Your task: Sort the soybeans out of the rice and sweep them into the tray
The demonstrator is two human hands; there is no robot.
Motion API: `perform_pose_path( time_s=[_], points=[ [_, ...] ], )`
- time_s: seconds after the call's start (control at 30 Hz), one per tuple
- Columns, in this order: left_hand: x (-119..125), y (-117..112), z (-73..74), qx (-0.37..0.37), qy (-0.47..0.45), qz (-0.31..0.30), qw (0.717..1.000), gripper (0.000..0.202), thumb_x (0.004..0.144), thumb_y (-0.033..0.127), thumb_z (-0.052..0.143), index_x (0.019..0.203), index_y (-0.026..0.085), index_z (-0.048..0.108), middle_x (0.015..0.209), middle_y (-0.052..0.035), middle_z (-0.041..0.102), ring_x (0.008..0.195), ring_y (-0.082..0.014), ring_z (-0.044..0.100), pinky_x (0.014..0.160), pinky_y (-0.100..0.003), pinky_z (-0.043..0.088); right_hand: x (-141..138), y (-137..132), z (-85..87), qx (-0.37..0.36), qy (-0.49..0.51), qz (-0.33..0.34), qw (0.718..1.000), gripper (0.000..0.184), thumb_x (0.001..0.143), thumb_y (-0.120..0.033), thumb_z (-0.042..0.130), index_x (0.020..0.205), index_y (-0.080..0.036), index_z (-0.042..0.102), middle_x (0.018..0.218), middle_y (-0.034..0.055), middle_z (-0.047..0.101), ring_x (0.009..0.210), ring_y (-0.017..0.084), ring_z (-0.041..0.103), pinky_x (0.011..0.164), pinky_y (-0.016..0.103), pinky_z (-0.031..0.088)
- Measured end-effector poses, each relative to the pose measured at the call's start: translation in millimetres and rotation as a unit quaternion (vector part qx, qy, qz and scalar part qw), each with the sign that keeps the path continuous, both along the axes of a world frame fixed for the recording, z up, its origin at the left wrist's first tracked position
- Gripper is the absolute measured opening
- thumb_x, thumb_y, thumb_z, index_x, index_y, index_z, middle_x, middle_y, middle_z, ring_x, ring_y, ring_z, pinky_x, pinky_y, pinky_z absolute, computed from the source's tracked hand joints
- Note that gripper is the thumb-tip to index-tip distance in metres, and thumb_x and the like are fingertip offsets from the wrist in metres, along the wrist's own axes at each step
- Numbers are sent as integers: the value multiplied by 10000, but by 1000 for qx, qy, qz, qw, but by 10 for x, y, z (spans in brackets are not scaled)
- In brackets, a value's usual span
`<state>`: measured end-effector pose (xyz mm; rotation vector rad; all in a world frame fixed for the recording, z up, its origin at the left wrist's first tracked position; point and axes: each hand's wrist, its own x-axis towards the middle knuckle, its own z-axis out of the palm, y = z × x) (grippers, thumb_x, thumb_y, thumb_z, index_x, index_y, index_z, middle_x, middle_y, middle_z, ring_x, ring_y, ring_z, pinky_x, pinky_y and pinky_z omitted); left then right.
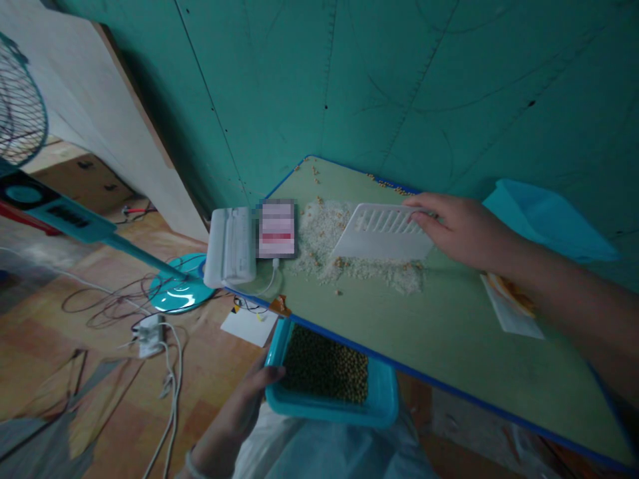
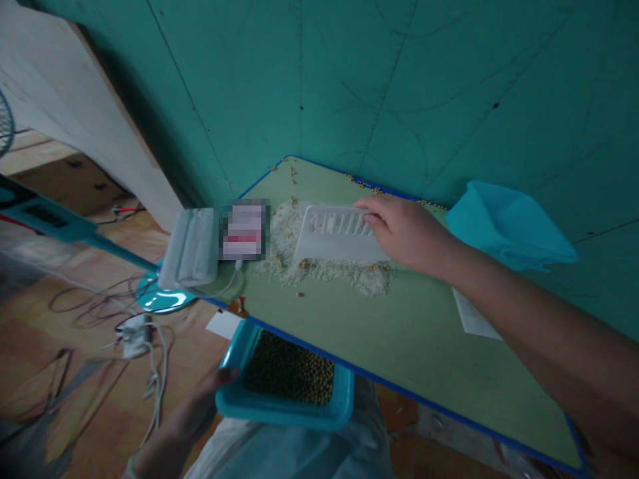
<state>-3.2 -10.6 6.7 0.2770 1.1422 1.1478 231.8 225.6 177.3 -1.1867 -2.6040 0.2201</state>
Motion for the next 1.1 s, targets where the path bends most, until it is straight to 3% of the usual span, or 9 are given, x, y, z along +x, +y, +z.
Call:
perform_pose_path(
  time_s=[0.13, 0.33, 0.73, 0.93, 1.1],
  points=[
    [-2, -8, -22, 11, 14, -6, 1000, 260, 653, 234, 597, 843, 139, 748, 870, -73, 783, 1185, -334, 493, 967, -421, 400, 0, 88, -69, -45, 16, -43, 998, 289, 815, -227, 431, 1044, -213, 607, 946, 84, 664, 790, 253, 618, 629, 351, 449],
    [-5, -18, -25, 14, 22, -25, 999, 296, 658, 241, 578, 886, 140, 737, 826, -65, 786, 1168, -338, 508, 965, -449, 392, -47, 183, -178, -19, 5, -84, 996, 306, 798, -184, 437, 1043, -194, 621, 926, 68, 682, 770, 225, 627, 624, 318, 451],
    [37, -8, 14, 20, 23, -25, 999, 304, 670, 239, 576, 926, 182, 730, 818, -19, 789, 1214, -288, 470, 998, -406, 362, -82, -6, -143, -22, 8, -10, 1000, 307, 818, -193, 430, 1062, -204, 615, 983, 71, 676, 856, 220, 620, 684, 318, 454],
    [33, -12, -23, 11, 20, -29, 999, 290, 668, 257, 570, 895, 187, 737, 966, -30, 766, 1195, -318, 485, 979, -435, 384, -83, -61, -97, -8, 23, -30, 999, 294, 826, -214, 431, 1056, -205, 616, 975, 74, 675, 843, 230, 627, 676, 331, 466],
    [27, -15, -29, 13, 22, -27, 999, 282, 656, 253, 576, 872, 170, 737, 971, -50, 763, 1219, -328, 456, 985, -440, 375, -62, -104, -119, 1, 1, -44, 999, 299, 830, -214, 431, 1067, -188, 611, 966, 84, 679, 805, 222, 633, 637, 316, 466]
  ],
)
